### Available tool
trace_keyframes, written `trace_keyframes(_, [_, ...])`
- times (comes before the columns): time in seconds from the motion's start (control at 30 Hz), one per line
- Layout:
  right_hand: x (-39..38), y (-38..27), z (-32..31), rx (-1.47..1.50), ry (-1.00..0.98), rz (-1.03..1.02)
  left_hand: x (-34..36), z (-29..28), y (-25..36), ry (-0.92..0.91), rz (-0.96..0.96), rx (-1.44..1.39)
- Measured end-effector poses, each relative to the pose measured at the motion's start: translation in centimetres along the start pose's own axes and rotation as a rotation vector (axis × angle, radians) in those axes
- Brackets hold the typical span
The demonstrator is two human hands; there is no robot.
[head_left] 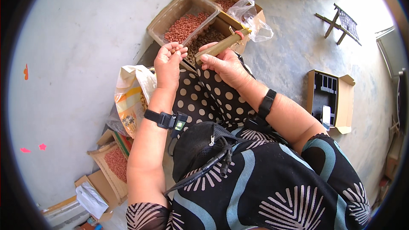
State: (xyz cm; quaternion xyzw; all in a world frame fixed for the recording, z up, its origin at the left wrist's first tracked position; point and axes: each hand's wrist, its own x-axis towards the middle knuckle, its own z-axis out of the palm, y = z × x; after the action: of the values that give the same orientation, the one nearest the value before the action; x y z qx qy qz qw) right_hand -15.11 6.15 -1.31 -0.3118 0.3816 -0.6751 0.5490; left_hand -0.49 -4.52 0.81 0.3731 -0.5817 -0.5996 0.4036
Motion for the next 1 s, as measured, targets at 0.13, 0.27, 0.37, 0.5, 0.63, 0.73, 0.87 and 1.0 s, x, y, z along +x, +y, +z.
trace_keyframes(0.13, [0.1, 0.1, 0.1, -0.026, 0.004, 0.007, -0.7, -0.2, 0.4, -0.015, -0.008, -0.028])
trace_keyframes(0.27, [0.0, 0.1, 0.3, -0.007, 0.0, -0.001, -1.4, -0.1, 0.8, -0.028, 0.003, 0.001])
trace_keyframes(0.37, [0.0, -0.1, 0.2, -0.014, 0.008, -0.009, -1.9, -0.1, 1.6, -0.045, -0.023, 0.047])
trace_keyframes(0.5, [-0.1, -0.1, 0.1, 0.006, 0.008, -0.022, -2.1, -0.5, 1.5, -0.076, -0.204, -0.185])
trace_keyframes(0.63, [-0.1, 0.0, 0.2, 0.029, -0.001, -0.044, -1.7, -1.8, 0.8, -0.162, -0.318, -0.443])
trace_keyframes(0.73, [0.0, 0.0, 0.1, 0.009, -0.007, -0.038, -1.4, -2.0, 0.6, -0.132, -0.392, -0.651])
trace_keyframes(0.87, [-0.1, -0.3, 0.1, -0.007, 0.0, -0.027, -1.3, -2.0, 0.6, -0.145, -0.395, -0.771])
trace_keyframes(1.0, [0.0, -0.2, 0.0, 0.011, -0.006, -0.035, -1.4, -2.4, 0.4, -0.218, -0.344, -0.866])
